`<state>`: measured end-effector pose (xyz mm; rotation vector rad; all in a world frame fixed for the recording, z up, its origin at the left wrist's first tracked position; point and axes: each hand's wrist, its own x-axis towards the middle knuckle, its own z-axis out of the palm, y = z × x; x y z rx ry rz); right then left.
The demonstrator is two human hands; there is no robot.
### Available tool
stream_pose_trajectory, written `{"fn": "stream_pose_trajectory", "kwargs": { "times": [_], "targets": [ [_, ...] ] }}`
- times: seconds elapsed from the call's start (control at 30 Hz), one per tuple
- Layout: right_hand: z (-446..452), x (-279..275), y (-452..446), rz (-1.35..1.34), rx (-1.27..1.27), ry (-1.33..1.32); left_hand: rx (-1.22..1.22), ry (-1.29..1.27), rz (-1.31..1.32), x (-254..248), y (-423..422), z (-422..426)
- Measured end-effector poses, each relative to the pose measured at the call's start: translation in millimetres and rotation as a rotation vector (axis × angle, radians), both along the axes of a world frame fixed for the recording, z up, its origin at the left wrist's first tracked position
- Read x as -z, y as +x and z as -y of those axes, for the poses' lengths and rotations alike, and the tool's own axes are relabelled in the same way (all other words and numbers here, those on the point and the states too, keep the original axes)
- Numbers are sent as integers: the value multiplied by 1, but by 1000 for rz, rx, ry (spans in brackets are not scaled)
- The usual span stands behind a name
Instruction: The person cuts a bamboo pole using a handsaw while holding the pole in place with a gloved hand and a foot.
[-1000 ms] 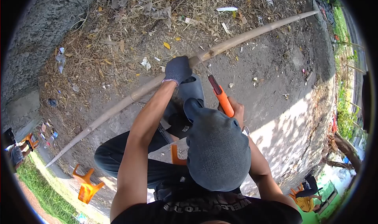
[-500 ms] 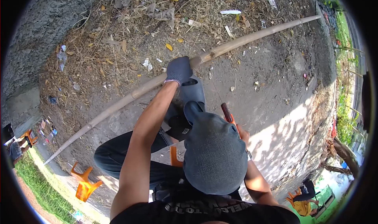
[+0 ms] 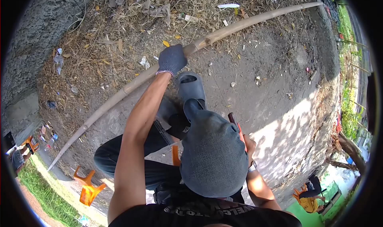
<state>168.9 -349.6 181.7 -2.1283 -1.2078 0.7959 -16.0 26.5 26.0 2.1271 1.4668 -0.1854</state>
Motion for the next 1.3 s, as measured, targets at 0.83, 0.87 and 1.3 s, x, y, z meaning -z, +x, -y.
{"fn": "stream_pose_trajectory", "kwargs": {
  "times": [0.83,0.87,1.3],
  "targets": [
    [-70,25,-2,-202,-1,57,14,56,-8,-12,-2,-5],
    [-107,30,-6,-282,42,47,8,64,-11,-8,1,5],
    [-168,-79,22,-377,110,127,6,82,29,31,1,35]
  ]
}}
